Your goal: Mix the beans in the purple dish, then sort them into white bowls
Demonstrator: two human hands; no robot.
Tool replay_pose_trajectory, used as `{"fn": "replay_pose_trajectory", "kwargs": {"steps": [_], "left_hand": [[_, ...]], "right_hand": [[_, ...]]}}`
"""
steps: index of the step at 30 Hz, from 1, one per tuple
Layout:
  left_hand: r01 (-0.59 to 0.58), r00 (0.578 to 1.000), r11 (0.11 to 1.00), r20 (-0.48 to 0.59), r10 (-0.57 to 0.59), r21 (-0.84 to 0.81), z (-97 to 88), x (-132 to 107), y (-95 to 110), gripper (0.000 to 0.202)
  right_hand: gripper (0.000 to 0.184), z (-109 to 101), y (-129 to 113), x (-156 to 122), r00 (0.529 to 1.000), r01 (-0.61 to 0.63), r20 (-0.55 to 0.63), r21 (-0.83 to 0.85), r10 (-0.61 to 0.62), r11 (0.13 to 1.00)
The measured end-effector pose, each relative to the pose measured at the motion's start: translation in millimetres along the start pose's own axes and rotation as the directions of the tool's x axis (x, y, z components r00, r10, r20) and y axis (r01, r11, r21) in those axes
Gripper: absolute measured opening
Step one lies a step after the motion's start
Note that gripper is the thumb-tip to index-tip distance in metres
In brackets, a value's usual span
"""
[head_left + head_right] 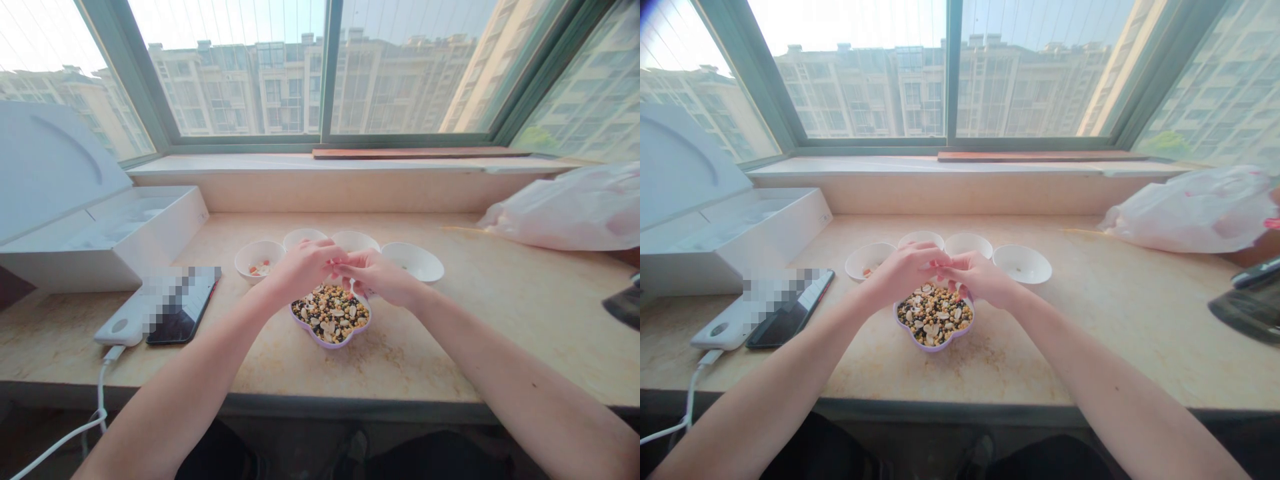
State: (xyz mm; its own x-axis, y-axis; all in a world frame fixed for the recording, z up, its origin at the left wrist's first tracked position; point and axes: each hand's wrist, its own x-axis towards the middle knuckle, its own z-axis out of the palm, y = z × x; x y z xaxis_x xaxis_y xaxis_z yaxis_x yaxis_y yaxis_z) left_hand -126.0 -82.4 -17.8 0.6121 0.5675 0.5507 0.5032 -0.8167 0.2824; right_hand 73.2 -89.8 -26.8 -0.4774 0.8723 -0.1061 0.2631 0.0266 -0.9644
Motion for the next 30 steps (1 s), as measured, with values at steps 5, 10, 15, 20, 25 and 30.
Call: {"fn": "replay_pose_trajectory", "kwargs": {"steps": [5,10,15,20,25,30], "left_hand": [[0.026,0.999,0.999,-0.044,-0.027,-0.023,0.7,-0.4,3.3,0.015],[0.194,0.978,0.980,0.062,-0.197,0.052,0.8,-2.2,13.2,0.024],[0.077,0.916,0.993,0.387,-0.108,0.095,8.9,-4.2,13.0,0.029],[0.025,0.870,0.999,0.491,-0.044,0.045,21.2,-5.0,7.8,0.037],[0.028,0.865,0.999,0.500,-0.047,0.044,27.2,-4.7,4.9,0.035],[0.042,0.870,0.998,0.490,-0.057,0.041,27.6,-5.0,4.3,0.033]], "right_hand": [[0.049,0.2,2.8,2.5,0.995,0.082,-0.055,0.038,-0.080,0.996],[0.035,-10.1,3.0,5.0,0.904,0.171,-0.299,-0.400,-0.305,0.900],[0.024,-28.2,12.1,11.3,0.774,0.025,-0.406,-0.747,-0.486,0.664],[0.029,-36.6,21.4,16.7,0.773,-0.055,-0.402,-0.813,-0.490,0.580],[0.028,-34.4,22.0,16.8,0.789,-0.080,-0.403,-0.816,-0.464,0.573],[0.025,-32.8,21.7,16.6,0.796,-0.079,-0.403,-0.808,-0.451,0.583]]}}
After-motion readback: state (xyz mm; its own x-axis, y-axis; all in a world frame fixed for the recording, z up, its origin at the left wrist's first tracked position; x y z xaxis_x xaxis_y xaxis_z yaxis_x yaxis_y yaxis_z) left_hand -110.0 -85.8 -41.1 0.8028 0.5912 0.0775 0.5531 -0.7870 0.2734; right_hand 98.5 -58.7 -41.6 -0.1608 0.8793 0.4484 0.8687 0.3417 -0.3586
